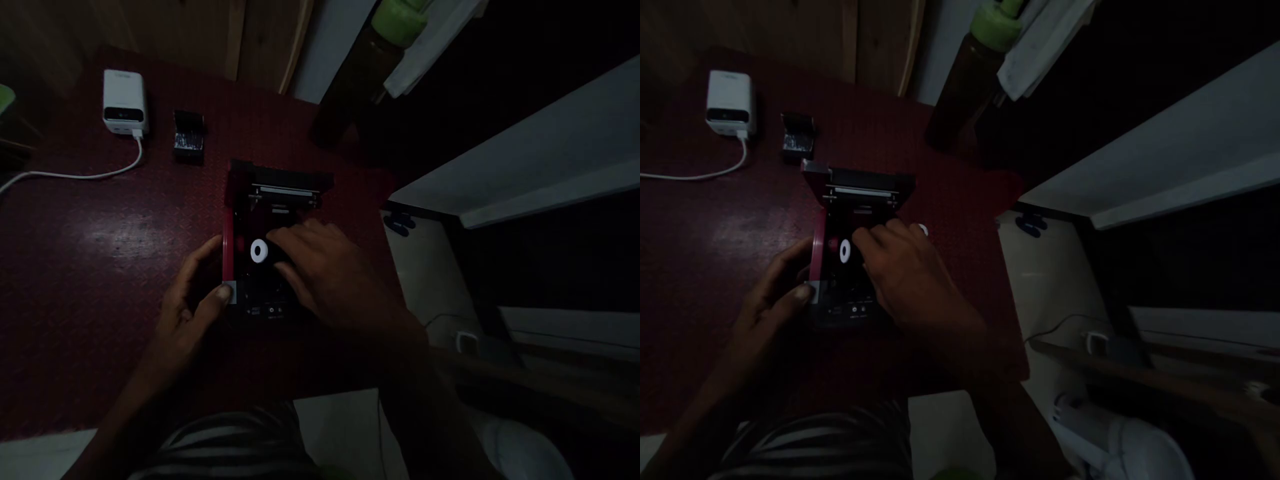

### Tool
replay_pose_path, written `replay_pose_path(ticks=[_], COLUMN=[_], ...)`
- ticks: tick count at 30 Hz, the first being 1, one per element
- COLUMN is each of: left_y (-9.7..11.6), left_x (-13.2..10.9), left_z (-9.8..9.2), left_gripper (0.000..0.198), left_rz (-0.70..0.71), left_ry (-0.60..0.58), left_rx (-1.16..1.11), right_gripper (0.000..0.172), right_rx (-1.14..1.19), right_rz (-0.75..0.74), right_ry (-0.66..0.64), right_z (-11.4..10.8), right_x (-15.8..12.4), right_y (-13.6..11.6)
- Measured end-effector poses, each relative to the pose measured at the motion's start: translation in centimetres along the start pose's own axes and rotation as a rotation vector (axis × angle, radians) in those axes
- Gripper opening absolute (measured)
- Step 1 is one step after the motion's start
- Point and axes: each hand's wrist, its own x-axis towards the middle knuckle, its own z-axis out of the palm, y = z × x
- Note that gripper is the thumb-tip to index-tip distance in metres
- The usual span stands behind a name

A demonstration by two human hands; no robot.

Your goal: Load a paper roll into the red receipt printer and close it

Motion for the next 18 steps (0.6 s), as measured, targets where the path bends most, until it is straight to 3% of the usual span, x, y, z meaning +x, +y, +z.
replay_pose_path(ticks=[3, 8, 18], left_y=[0.2, 0.4, 0.2], left_x=[0.0, 0.2, 0.3], left_z=[0.1, 0.1, -0.1], left_gripper=[0.059, 0.061, 0.058], left_rz=[0.0, 0.01, 0.046], left_ry=[-0.019, -0.023, -0.024], left_rx=[-0.012, 0.005, 0.028], right_gripper=[0.031, 0.031, 0.026], right_rx=[-0.11, -0.084, 0.141], right_rz=[0.115, 0.259, 0.318], right_ry=[-0.209, -0.42, -0.429], right_z=[0.4, 0.3, 1.5], right_x=[2.1, 4.3, 4.6], right_y=[-1.0, -1.2, 0.1])
